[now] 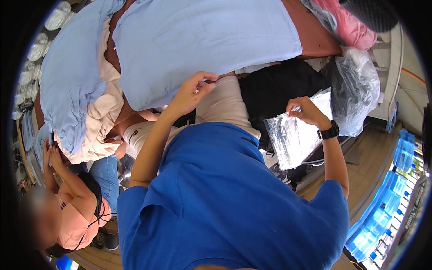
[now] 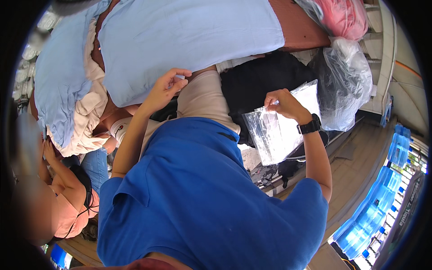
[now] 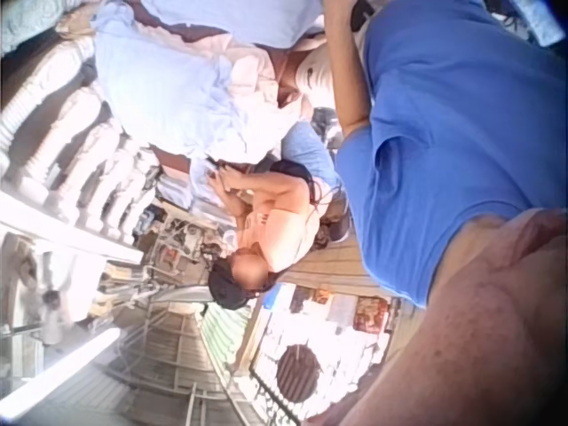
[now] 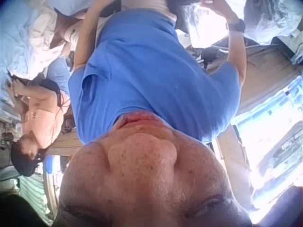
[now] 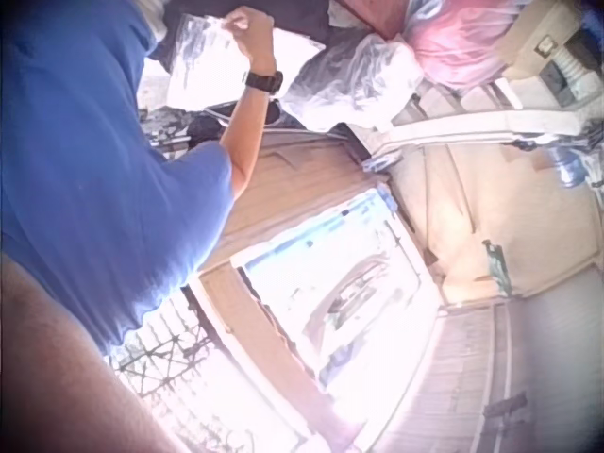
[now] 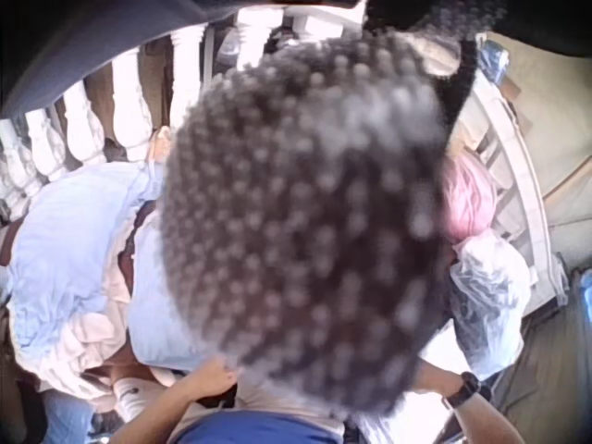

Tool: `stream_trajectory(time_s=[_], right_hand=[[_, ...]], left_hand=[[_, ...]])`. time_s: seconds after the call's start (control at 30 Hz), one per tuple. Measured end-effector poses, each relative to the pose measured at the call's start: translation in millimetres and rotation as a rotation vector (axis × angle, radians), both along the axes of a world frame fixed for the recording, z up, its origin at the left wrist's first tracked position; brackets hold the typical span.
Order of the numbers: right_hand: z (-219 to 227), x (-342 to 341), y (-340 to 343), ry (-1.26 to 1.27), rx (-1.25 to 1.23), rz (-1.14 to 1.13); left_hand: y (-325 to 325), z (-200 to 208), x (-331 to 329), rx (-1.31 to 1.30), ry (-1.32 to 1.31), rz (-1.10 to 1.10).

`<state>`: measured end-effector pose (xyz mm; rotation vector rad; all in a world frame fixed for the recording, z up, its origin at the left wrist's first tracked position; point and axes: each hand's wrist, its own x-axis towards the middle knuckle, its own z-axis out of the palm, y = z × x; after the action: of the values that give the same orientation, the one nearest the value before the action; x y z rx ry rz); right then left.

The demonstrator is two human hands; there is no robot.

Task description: The person packages a folded light blue shirt by placing it into a clear plastic bag, seals the bag, and then picks up another light blue shirt and spreads it out on the table to begin folding.

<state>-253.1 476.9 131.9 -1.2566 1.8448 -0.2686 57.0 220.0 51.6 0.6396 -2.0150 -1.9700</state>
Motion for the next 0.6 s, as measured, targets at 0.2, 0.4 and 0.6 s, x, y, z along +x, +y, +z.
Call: stream_trajectory(time_s=[0.2, 0.4, 0.6], right_hand=[[13.5, -5.8, -5.1, -0.132, -0.196, -0.017], [41.7, 14.7, -98.7, 0.07, -0.611, -0.05], [36.3, 49.6, -241.7, 0.146, -0.976, -0.007]], left_hand=[[18.3, 1.3, -11.6, 0.005, 0.024, -0.179], [41.6, 39.8, -31.4, 0.051, 0.163, -0.246], [-13.5, 43.5, -21.7, 0.113, 0.252, 0.25]])
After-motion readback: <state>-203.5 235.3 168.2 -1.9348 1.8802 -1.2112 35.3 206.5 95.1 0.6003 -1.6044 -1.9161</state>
